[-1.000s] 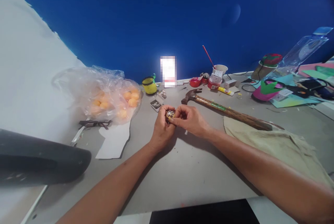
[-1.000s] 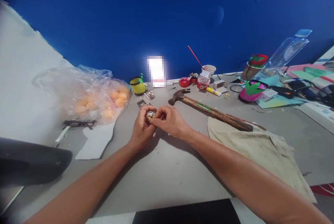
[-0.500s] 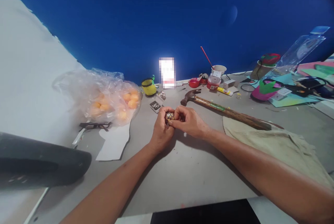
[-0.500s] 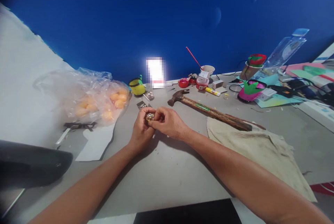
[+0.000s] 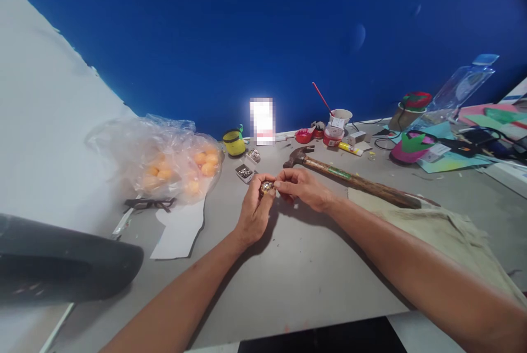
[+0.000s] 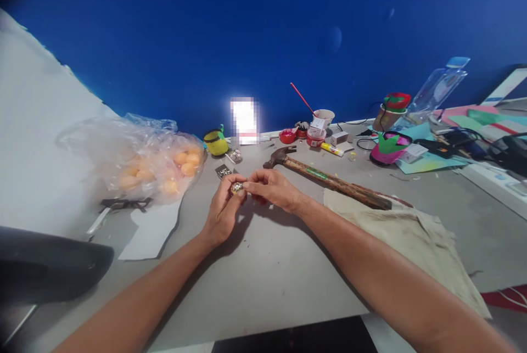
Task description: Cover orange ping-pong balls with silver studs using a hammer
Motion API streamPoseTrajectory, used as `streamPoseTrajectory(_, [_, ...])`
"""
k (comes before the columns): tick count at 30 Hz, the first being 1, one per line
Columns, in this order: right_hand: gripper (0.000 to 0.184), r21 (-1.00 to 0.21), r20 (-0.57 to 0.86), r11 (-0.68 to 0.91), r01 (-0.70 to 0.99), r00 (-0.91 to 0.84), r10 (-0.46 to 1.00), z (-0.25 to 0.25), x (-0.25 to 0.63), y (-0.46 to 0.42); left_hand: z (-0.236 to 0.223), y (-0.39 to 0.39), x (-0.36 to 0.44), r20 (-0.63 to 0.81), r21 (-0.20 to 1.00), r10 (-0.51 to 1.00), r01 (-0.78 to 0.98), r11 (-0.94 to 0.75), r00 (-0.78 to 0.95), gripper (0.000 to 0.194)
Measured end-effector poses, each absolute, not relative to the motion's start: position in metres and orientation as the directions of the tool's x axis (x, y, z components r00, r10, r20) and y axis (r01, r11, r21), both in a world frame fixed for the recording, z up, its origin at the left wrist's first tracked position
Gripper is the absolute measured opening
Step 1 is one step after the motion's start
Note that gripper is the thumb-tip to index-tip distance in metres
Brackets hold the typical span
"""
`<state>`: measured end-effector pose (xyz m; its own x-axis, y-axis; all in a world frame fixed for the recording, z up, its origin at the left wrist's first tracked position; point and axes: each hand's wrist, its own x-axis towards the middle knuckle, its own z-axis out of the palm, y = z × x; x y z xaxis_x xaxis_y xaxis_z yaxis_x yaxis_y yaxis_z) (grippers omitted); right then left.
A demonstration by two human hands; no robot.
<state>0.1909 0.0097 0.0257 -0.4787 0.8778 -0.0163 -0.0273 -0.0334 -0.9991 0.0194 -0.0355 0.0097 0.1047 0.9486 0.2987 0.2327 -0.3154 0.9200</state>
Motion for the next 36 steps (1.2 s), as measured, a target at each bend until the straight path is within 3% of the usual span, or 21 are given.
streamPoseTrajectory(5, [0.035, -0.999, -0.018, -0.036, -0.026, -0.515, 0.857, 0.027, 0.191, 0.009, 0.008, -0.033, 0.018, 0.286, 0.927, 0.954, 0.226, -0.298, 0.087, 0.021])
streamPoseTrajectory(8, [0.029, -1.000, -0.016, -0.015, 0.006, -0.518, 0.855, 0.028, 0.191, 0.009, 0.005, -0.029, 0.016, 0.208, 0.963, 0.975, 0.157, -0.218, 0.079, 0.020])
streamPoseTrajectory(12, [0.026, -0.998, -0.014, 0.018, 0.056, -0.522, 0.853, 0.025, 0.192, 0.011, 0.002, -0.022, 0.016, 0.042, 0.998, 0.994, -0.050, -0.038, 0.097, 0.022])
streamPoseTrajectory(17, [0.026, -0.998, -0.030, 0.005, 0.063, -0.544, 0.838, 0.019, 0.193, 0.015, 0.005, -0.017, 0.019, -0.132, 0.923, 0.975, -0.338, 0.187, 0.177, 0.027])
streamPoseTrajectory(28, [0.026, -0.982, -0.005, 0.094, 0.162, -0.527, 0.850, 0.019, 0.193, 0.015, 0.002, -0.011, 0.016, -0.164, 0.872, 0.965, -0.426, 0.240, 0.206, 0.026])
streamPoseTrajectory(32, [0.012, -0.887, 0.158, 0.255, 0.385, -0.264, 0.951, 0.020, 0.196, 0.020, 0.003, -0.011, 0.015, -0.113, 0.884, 0.977, -0.430, 0.183, 0.183, 0.033])
streamPoseTrajectory(34, [0.005, -0.763, 0.239, 0.274, 0.585, -0.138, 0.961, 0.021, 0.203, 0.026, 0.004, -0.012, 0.014, -0.078, 0.934, 0.982, -0.333, 0.132, 0.170, 0.035])
streamPoseTrajectory(36, [0.010, -0.620, 0.258, 0.222, 0.753, -0.071, 0.963, 0.022, 0.213, 0.034, 0.005, -0.014, 0.014, -0.029, 0.978, 0.987, -0.200, 0.060, 0.157, 0.036])
